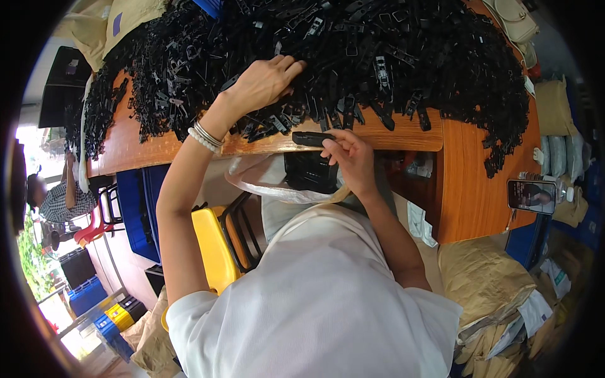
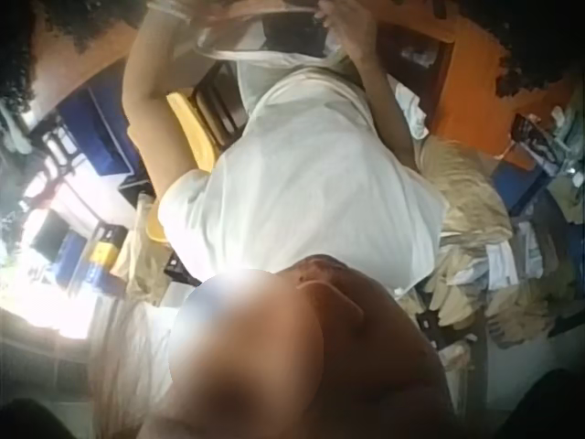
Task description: Picking up black plastic components from a large pile on a workbench and placing them into a small plastic bag.
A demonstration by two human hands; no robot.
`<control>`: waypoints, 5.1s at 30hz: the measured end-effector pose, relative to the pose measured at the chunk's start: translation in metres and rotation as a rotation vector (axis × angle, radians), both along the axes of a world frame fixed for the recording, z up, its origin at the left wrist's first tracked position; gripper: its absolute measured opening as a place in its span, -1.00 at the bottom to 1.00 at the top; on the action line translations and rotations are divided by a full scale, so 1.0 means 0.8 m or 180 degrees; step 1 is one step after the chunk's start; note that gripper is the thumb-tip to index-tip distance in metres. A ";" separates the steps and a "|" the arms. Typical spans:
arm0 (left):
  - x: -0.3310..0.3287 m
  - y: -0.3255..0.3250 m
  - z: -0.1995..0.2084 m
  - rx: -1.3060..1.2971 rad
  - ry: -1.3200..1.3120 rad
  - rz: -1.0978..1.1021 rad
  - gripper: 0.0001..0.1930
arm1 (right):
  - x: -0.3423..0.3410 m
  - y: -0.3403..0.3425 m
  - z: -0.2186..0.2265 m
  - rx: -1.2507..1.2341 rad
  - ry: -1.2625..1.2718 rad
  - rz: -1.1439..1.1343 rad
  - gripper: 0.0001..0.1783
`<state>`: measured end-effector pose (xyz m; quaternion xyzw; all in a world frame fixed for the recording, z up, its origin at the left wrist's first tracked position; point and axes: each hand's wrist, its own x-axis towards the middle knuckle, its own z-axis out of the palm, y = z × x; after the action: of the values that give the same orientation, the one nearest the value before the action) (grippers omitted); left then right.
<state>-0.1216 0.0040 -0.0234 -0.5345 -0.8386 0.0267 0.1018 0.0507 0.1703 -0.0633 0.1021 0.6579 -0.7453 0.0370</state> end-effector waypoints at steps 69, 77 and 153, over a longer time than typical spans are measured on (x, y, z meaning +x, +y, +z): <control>0.212 -0.007 0.030 0.3195 -0.3235 0.1223 -0.59 | 0.019 0.012 0.076 0.1116 0.1403 0.0591 -0.56; 0.215 -0.013 0.010 0.3718 -0.4125 0.1225 -0.62 | 0.018 0.010 0.073 0.0752 0.1196 0.0634 -0.69; 0.196 0.005 -0.016 0.3350 -0.5212 0.1629 -0.87 | 0.054 0.238 0.008 0.4552 0.0169 -0.1935 -0.64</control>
<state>0.0348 0.0077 -0.0359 -0.0791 -0.6452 -0.7017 -0.2916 0.0937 0.3605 -0.0568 0.2592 0.9226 -0.1194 -0.2597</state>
